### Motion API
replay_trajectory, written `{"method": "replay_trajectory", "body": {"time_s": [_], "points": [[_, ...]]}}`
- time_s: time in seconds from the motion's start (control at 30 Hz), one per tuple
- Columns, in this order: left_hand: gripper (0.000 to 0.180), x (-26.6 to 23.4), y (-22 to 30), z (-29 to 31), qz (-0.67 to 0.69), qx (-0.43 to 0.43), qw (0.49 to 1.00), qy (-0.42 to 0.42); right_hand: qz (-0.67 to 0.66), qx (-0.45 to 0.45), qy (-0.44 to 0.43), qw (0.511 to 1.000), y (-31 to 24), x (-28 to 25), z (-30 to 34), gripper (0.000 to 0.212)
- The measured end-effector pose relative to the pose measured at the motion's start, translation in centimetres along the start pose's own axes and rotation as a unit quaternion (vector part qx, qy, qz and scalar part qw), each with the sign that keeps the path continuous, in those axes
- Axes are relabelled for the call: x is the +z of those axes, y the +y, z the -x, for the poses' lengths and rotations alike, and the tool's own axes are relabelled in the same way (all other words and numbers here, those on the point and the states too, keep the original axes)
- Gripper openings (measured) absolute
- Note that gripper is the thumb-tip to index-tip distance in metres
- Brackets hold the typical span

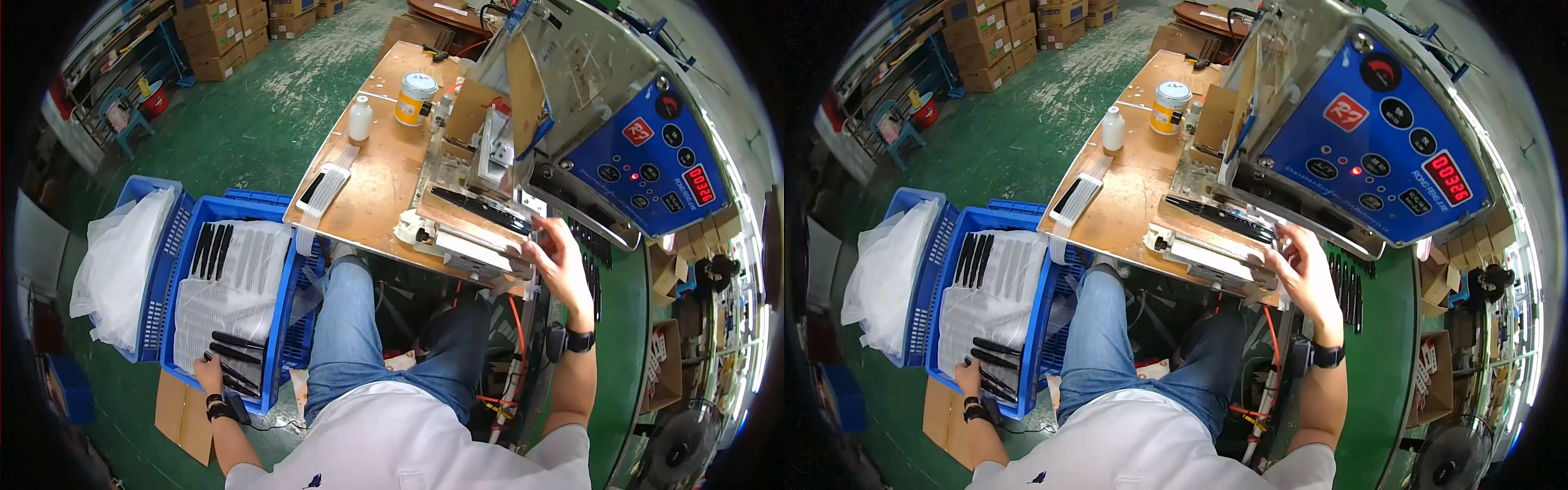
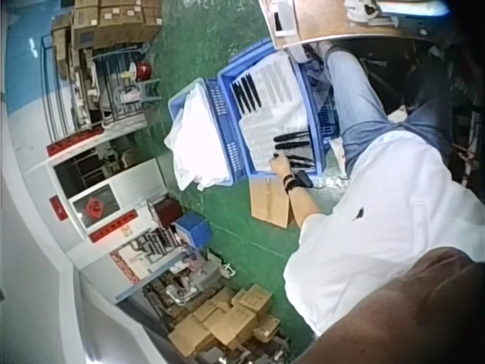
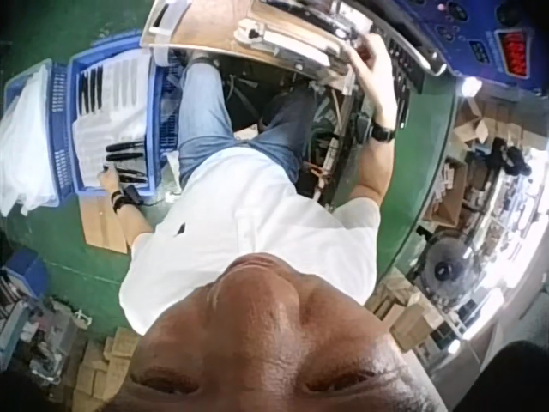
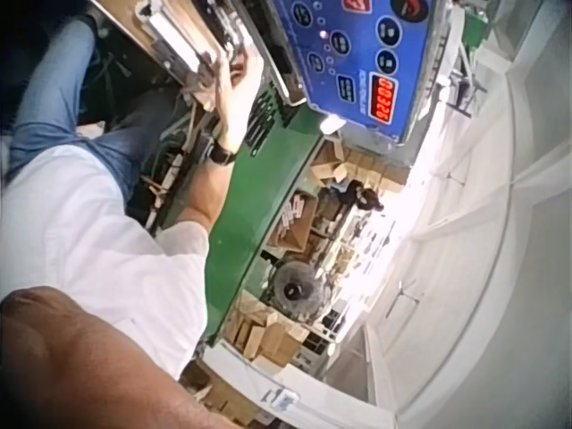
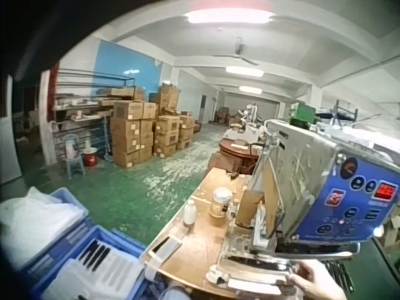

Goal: Processing small plastic parts using an automated pad printing or heat press machine in an assembly line.

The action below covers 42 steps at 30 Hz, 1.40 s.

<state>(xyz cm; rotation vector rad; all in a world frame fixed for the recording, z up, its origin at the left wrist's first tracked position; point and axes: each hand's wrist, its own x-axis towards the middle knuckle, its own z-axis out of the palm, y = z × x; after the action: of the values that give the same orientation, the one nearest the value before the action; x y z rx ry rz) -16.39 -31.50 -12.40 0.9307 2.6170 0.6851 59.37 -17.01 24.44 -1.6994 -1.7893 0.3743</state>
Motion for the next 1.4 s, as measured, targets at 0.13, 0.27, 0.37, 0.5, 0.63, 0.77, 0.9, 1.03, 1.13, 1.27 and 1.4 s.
{"method": "replay_trajectory", "body": {"time_s": [0.13, 0.27, 0.37, 0.5, 0.63, 0.77, 0.9, 1.03, 1.13, 1.27, 1.4], "points": [[0.031, -2.4, 5.2, -0.1, 0.14, 0.036, 0.989, -0.029, 0.034, -0.001, -0.036, 0.999, 0.4, 0.4, -2.0, 0.038], [0.03, -5.5, 15.8, 1.5, 0.26, 0.193, 0.946, 0.001, 0.061, -0.047, -0.05, 0.996, 1.2, 0.3, -3.3, 0.036], [0.042, -6.5, 27.9, 4.9, 0.231, 0.333, 0.913, -0.051, 0.048, -0.009, -0.043, 0.998, -0.3, -0.2, -2.5, 0.034], [0.046, -6.5, 45.7, 14.1, 0.227, 0.555, 0.798, -0.065, -0.002, 0.061, 0.011, 0.998, -0.3, -1.8, 0.1, 0.032], [0.03, -4.3, 57.8, 21.5, 0.226, 0.768, 0.596, -0.063, -0.009, -0.005, 0.123, 0.992, 2.9, -5.0, 5.4, 0.031], [0.03, 0.0, 63.9, 26.4, 0.197, 0.82, 0.525, -0.116, 0.006, 0.067, 0.182, 0.981, 7.9, -8.8, 12.2, 0.03], [0.036, 2.4, 65.3, 29.3, 0.149, 0.805, 0.532, -0.216, 0.051, 0.18, 0.278, 0.942, 13.9, -11.7, 21.5, 0.029], [0.045, 2.0, 63.5, 30.7, 0.161, 0.804, 0.54, -0.19, 0.03, 0.247, 0.363, 0.898, 22.1, -13.3, 28.4, 0.031], [0.048, 0.6, 61.0, 30.6, 0.16, 0.824, 0.534, -0.101, 0.114, 0.422, 0.325, 0.839, 24.9, -13.7, 29.7, 0.035], [0.056, -2.3, 54.5, 25.9, 0.18, 0.784, 0.579, -0.133, 0.265, 0.358, 0.262, 0.856, 31.9, -10.9, 29.6, 0.039], [0.052, -2.0, 41.9, 15.8, 0.125, 0.608, 0.782, -0.057, 0.184, 0.35, 0.198, 0.897, 35.0, -11.0, 27.8, 0.038]]}}
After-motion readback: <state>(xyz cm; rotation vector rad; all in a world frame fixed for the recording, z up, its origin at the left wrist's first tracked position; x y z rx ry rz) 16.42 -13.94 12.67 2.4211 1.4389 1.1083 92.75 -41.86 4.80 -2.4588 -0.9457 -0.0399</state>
